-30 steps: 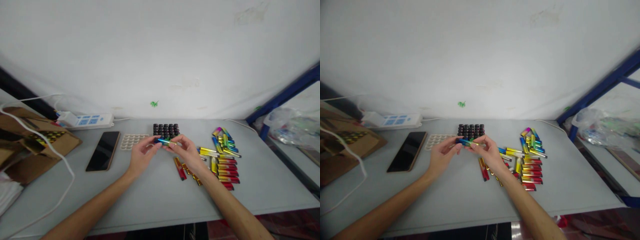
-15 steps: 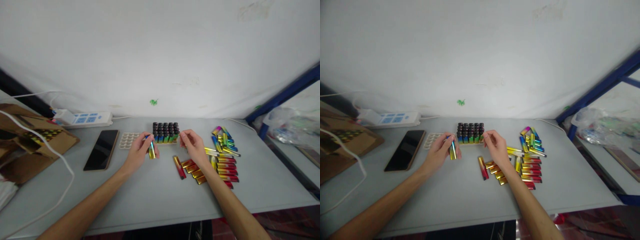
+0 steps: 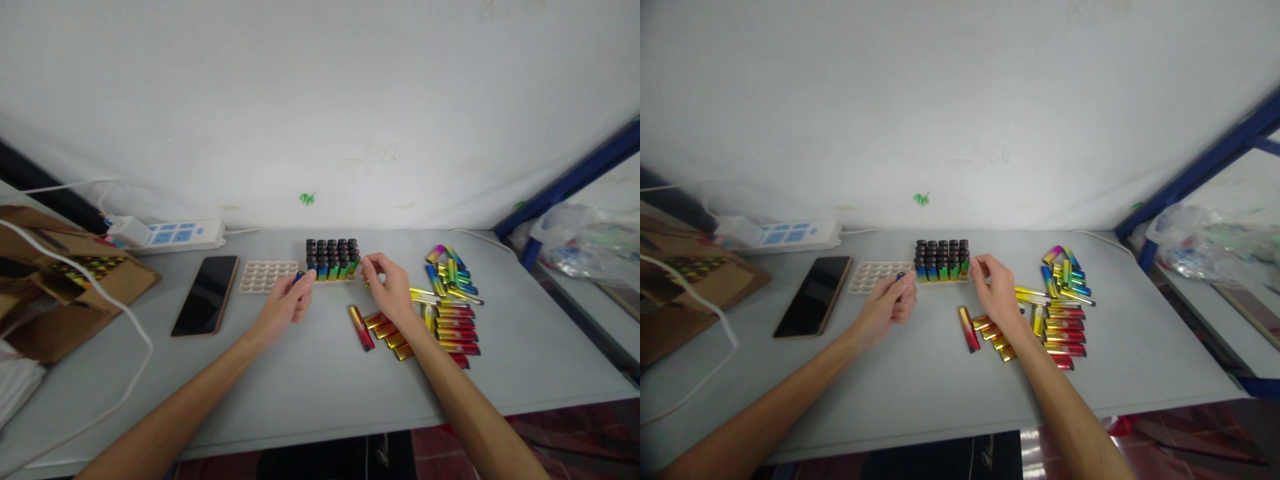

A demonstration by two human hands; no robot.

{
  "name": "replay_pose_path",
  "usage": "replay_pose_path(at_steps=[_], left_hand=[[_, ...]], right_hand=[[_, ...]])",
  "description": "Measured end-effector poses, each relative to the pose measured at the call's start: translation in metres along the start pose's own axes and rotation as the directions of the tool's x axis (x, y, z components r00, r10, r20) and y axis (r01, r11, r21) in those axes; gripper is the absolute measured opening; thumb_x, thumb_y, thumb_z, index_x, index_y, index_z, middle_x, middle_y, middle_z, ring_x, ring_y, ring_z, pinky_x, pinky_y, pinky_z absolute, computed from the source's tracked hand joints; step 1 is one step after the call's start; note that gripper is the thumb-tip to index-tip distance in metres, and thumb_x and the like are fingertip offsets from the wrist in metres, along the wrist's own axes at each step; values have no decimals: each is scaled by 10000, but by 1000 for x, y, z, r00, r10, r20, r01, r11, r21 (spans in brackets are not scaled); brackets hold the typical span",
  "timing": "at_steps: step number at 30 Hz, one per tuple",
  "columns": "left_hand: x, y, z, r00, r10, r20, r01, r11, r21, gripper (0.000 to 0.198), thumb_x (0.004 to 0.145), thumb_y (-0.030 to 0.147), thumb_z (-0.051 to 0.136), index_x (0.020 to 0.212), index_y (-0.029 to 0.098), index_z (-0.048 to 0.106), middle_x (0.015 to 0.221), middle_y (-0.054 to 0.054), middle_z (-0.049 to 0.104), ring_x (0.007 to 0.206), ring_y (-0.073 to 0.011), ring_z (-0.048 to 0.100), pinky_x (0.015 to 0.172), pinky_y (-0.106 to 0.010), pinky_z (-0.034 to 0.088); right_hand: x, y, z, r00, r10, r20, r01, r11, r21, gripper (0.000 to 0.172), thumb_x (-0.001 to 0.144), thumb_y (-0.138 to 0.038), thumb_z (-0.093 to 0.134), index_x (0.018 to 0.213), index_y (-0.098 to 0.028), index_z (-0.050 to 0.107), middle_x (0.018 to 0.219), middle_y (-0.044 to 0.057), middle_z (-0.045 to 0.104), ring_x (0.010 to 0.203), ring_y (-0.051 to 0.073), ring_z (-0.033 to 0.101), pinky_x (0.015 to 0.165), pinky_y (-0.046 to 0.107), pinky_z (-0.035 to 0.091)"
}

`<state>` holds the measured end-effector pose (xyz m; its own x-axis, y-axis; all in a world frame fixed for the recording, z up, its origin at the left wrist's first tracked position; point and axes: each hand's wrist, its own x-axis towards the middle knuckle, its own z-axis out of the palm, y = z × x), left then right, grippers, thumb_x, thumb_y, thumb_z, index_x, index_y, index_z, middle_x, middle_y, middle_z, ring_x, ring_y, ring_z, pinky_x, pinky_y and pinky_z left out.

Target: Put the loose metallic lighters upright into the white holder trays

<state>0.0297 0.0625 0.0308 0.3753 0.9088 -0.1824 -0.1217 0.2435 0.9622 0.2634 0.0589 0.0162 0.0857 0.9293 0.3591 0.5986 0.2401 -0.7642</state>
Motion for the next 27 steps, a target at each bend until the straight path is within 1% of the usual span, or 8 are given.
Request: replay_pose_path(at_steps=[3,6,11,17,20,23,25,27], left_hand=[[3,-5,-2,994,68,-81,-58,991,117,617,841,722,647,594,248,340,494,105,246,406,-58,205,390,-213,166],[4,-11,-5,989,95,-116,-71,977,200,549,833,632,625,555,255,338,480,92,246,408,-68,221,402,-233,154],[3,-15,-8,983,120,-141,-82,965,250,450,812,516,606,556,254,344,498,84,245,427,-75,216,415,-241,142],[3,-14,-7,982,133,-136,-89,953,290,482,866,562,623,612,244,366,519,84,289,436,-72,242,406,-225,182],[2,-14,-5,985,140,-101,-106,953,284,502,905,623,638,688,236,404,529,98,313,419,-63,272,386,-194,220],[1,-12,-3,991,120,-55,-105,971,215,451,926,663,633,874,248,465,528,137,339,374,-58,277,346,-154,264],[1,-9,-2,994,104,-24,-98,980,174,455,926,681,630,1003,271,449,554,156,413,338,-53,278,306,-142,278],[2,-5,-1,993,120,-1,-118,980,159,477,912,663,668,1057,287,411,605,163,487,309,-44,303,277,-140,301]], right_hand=[[0,0,0,1000,11,15,-11,1000,-7,384,1078,-513,474,941,-219,679,827,40,736,766,214,686,761,330,490],[0,0,0,1000,5,25,-4,1000,-20,390,1080,-511,467,935,-217,678,818,41,731,761,215,682,759,329,487],[0,1,1,1000,-6,23,7,999,-37,386,1082,-502,463,933,-213,670,812,38,720,751,207,673,754,324,481],[0,6,3,1000,-4,29,5,999,-38,349,1077,-488,470,1003,-212,669,886,62,740,811,220,688,790,349,518],[1,11,6,1000,-4,28,4,1000,20,337,1043,-488,528,1167,-193,635,1038,111,741,890,238,704,821,381,563],[0,17,9,997,-15,77,11,999,52,498,1002,-458,596,1408,-179,522,1284,180,701,1091,280,708,942,453,582],[-1,20,10,988,-49,143,46,999,26,604,988,-410,617,1517,-181,436,1404,200,662,1243,310,669,1054,505,541],[-2,22,11,973,-87,216,90,996,-1,686,980,-355,616,1588,-178,353,1458,204,642,1310,328,646,1096,526,515]])
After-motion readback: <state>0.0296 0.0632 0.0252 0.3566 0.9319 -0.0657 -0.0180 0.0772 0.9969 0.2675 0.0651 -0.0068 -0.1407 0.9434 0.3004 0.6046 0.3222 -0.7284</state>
